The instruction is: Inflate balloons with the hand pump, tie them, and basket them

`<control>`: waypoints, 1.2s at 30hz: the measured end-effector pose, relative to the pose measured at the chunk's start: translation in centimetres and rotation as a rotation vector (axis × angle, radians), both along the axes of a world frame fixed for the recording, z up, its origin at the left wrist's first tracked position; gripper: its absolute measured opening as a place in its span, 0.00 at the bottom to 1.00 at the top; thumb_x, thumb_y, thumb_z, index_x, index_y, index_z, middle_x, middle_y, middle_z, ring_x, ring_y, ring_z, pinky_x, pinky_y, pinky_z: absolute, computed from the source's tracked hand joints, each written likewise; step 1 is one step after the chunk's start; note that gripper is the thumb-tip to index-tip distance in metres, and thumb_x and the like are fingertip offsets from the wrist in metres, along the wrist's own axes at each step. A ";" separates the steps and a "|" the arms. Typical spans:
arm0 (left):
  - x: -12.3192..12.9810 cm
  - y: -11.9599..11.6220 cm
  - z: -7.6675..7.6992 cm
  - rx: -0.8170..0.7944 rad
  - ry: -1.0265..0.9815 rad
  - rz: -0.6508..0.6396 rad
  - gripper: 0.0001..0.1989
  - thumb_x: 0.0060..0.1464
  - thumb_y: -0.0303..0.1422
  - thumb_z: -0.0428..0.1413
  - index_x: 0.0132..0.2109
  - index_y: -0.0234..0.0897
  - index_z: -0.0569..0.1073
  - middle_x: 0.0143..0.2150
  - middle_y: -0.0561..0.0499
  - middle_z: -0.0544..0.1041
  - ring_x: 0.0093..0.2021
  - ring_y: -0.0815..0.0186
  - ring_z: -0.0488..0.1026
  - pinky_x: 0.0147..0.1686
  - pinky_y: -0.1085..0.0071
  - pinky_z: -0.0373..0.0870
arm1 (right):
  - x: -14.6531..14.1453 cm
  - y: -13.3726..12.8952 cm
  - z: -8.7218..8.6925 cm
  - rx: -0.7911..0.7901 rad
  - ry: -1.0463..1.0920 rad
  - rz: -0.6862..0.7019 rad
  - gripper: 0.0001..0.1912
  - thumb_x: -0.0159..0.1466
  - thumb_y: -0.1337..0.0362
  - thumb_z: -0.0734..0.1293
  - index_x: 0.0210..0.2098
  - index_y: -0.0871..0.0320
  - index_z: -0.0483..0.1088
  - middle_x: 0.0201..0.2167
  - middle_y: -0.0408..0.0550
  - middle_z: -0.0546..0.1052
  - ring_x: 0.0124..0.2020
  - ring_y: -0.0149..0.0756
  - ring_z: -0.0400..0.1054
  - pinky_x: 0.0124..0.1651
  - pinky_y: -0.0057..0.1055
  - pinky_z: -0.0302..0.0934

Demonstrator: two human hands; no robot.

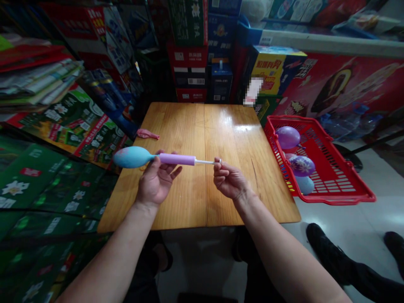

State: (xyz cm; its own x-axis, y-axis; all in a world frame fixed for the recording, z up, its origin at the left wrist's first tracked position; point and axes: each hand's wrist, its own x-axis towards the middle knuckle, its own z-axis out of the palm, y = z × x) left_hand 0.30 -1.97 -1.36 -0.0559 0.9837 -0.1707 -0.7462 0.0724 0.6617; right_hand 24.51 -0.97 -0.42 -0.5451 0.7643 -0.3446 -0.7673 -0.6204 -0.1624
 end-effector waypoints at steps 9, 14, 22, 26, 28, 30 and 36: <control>1.6 -0.3 -0.7 -0.041 -0.023 -0.076 0.13 0.62 0.37 0.59 0.52 0.41 0.76 0.51 0.41 0.80 0.48 0.60 0.78 0.46 0.65 0.77 | -1.7 -0.4 -0.7 0.011 0.022 0.062 0.05 0.68 0.73 0.64 0.42 0.61 0.70 0.28 0.43 0.77 0.18 0.19 0.62 0.23 0.14 0.60; -0.3 0.5 0.3 -0.011 -0.006 0.030 0.15 0.61 0.38 0.59 0.53 0.43 0.75 0.50 0.43 0.80 0.47 0.62 0.79 0.42 0.69 0.77 | 0.6 0.5 0.5 0.031 -0.012 0.006 0.07 0.70 0.72 0.61 0.40 0.61 0.71 0.25 0.40 0.76 0.16 0.18 0.60 0.21 0.14 0.59; 2.4 -0.5 -0.5 -0.021 -0.027 -0.109 0.19 0.60 0.37 0.60 0.58 0.45 0.74 0.52 0.41 0.80 0.48 0.60 0.78 0.32 0.76 0.72 | -1.3 -0.4 -0.8 -0.001 0.025 0.049 0.07 0.68 0.73 0.65 0.45 0.60 0.70 0.32 0.46 0.79 0.22 0.20 0.66 0.27 0.17 0.66; 2.0 -0.2 -0.2 -0.018 -0.036 -0.103 0.17 0.60 0.37 0.60 0.56 0.44 0.75 0.51 0.42 0.80 0.47 0.60 0.79 0.34 0.75 0.73 | -1.2 -0.3 -0.5 0.011 0.025 0.063 0.05 0.68 0.72 0.64 0.43 0.60 0.70 0.30 0.43 0.78 0.20 0.19 0.64 0.25 0.16 0.64; 1.0 0.1 0.2 -0.008 -0.033 -0.083 0.16 0.59 0.37 0.61 0.54 0.43 0.76 0.51 0.42 0.80 0.46 0.60 0.79 0.33 0.75 0.73 | -0.4 -0.1 0.0 0.045 -0.008 0.068 0.05 0.69 0.72 0.64 0.42 0.60 0.71 0.28 0.42 0.78 0.19 0.19 0.63 0.24 0.15 0.62; 0.0 0.4 0.6 0.022 -0.023 -0.030 0.16 0.59 0.38 0.61 0.54 0.44 0.76 0.50 0.43 0.80 0.46 0.61 0.79 0.32 0.76 0.72 | 0.4 0.1 0.5 0.090 -0.020 0.047 0.06 0.70 0.71 0.62 0.41 0.60 0.71 0.27 0.40 0.77 0.18 0.19 0.62 0.23 0.15 0.61; 1.1 -0.3 0.1 0.028 -0.028 -0.080 0.18 0.61 0.38 0.59 0.58 0.45 0.74 0.53 0.42 0.79 0.48 0.61 0.78 0.29 0.77 0.69 | -0.1 -0.4 0.1 0.075 0.014 0.066 0.06 0.68 0.71 0.65 0.44 0.58 0.71 0.31 0.44 0.78 0.21 0.20 0.65 0.26 0.17 0.65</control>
